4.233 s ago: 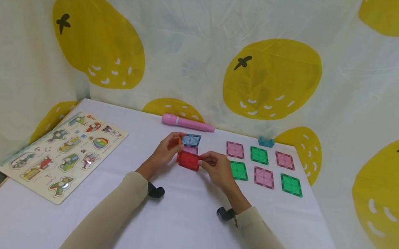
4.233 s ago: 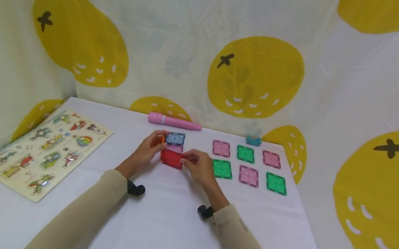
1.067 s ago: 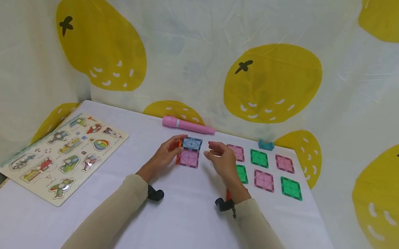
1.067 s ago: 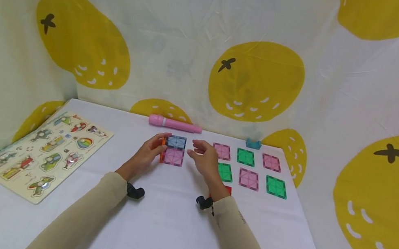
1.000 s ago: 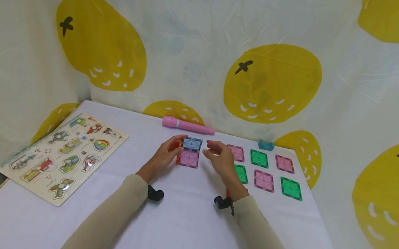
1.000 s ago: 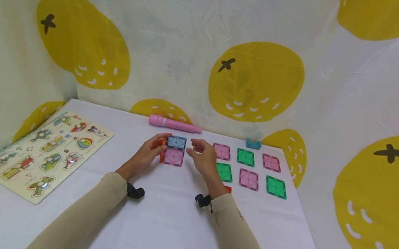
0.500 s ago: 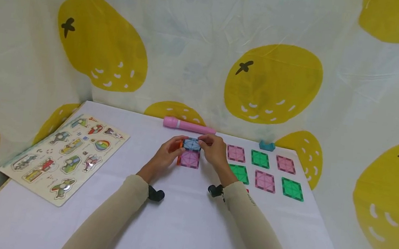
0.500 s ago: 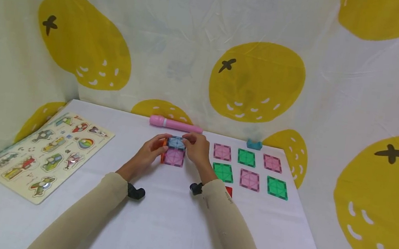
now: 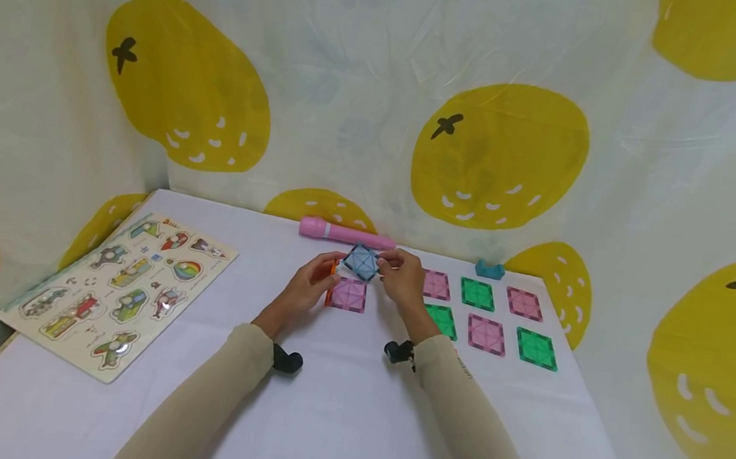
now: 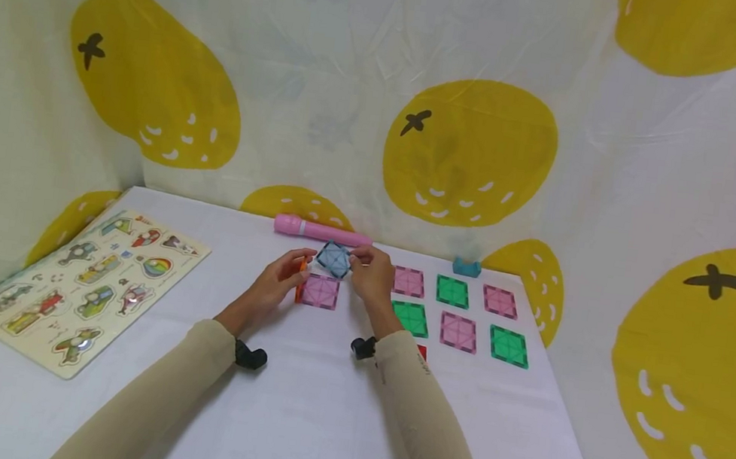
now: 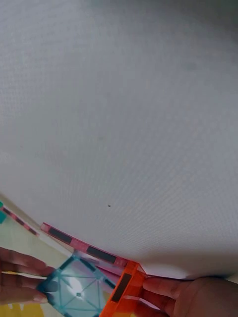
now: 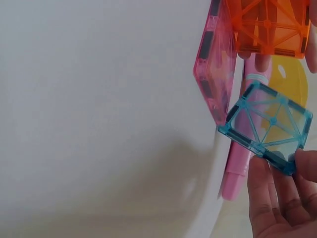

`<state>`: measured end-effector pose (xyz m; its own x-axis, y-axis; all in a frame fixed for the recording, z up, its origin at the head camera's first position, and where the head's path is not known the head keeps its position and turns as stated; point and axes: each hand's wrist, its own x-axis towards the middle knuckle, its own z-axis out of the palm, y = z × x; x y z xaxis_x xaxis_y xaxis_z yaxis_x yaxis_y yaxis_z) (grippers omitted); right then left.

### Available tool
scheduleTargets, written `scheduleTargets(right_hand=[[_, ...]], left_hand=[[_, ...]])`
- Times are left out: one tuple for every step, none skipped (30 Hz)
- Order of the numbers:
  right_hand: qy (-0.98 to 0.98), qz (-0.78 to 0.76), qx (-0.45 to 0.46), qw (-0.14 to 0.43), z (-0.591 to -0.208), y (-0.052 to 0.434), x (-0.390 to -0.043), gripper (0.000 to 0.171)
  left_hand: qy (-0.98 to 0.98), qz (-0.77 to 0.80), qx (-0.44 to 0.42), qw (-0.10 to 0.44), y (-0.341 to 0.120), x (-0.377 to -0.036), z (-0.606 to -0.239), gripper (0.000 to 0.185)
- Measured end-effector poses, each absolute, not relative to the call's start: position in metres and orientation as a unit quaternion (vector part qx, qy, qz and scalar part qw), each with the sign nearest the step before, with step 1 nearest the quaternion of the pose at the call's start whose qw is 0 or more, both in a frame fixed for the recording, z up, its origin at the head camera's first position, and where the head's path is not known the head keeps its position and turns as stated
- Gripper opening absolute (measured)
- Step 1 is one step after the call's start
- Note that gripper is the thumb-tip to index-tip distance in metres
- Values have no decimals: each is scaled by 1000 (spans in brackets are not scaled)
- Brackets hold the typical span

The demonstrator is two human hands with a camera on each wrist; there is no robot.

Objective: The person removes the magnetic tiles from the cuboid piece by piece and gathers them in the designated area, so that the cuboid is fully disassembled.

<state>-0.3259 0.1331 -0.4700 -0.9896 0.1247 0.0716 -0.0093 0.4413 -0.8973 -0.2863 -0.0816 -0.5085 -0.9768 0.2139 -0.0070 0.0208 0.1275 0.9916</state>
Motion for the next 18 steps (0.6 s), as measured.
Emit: scheduleTargets(right_hand=[[-844,532,-41,62,-470,135,-325,12],[-843,533,-48,60,-469,137,-325,12],[-842,534,-54,57,-468,139,-325,12],[-841,535,-61,53,-467,141,-324,12],[-840,537,-66,48,-466,143,-323,12],[-840,537,-68,45,-465,145,-322,13],[-840,536,-69,41,-464,148,-321,13],[-841,534,-71,37,-463,151,-320,13],[-840,537,-69,35,-462,154,-319,14],[-841,537,-65,34,-460,157,-317,14],[-842,535,-61,34,-459,161,-315,14],[-843,533,-58,35,-458,165,-313,15],[-846,530,-54,33,-457,169,-311,15],[-847,528,-51,31,-456,173,-308,15],[-848,527,-47,30,-455,178,-304,16],[-850,524,-46,25,-455,183,-301,16],[-851,523,-45,20,-454,188,-297,16],[-851,523,-43,13,-453,194,-294,17]], left_hand=[[749,654,81,70,-82,-286,-509,45],[751,652,83,68,-82,-285,-509,45],[751,652,87,65,-82,-285,-509,45],[750,653,90,63,-82,-286,-509,45],[750,653,90,63,-82,-286,-509,46],[749,653,91,63,-82,-286,-510,46],[750,653,91,63,-82,-287,-510,46],[750,653,90,63,-82,-287,-510,46],[750,653,88,64,-82,-288,-511,46],[750,652,84,65,-81,-288,-511,46],[751,652,80,67,-81,-288,-510,46],[751,652,78,68,-81,-289,-511,46],[750,653,76,70,-81,-290,-511,46],[751,653,73,72,-82,-290,-511,46],[751,653,72,73,-82,-290,-511,47],[750,653,71,75,-82,-291,-512,47],[751,652,71,75,-82,-291,-512,48],[750,654,71,76,-83,-290,-512,48]])
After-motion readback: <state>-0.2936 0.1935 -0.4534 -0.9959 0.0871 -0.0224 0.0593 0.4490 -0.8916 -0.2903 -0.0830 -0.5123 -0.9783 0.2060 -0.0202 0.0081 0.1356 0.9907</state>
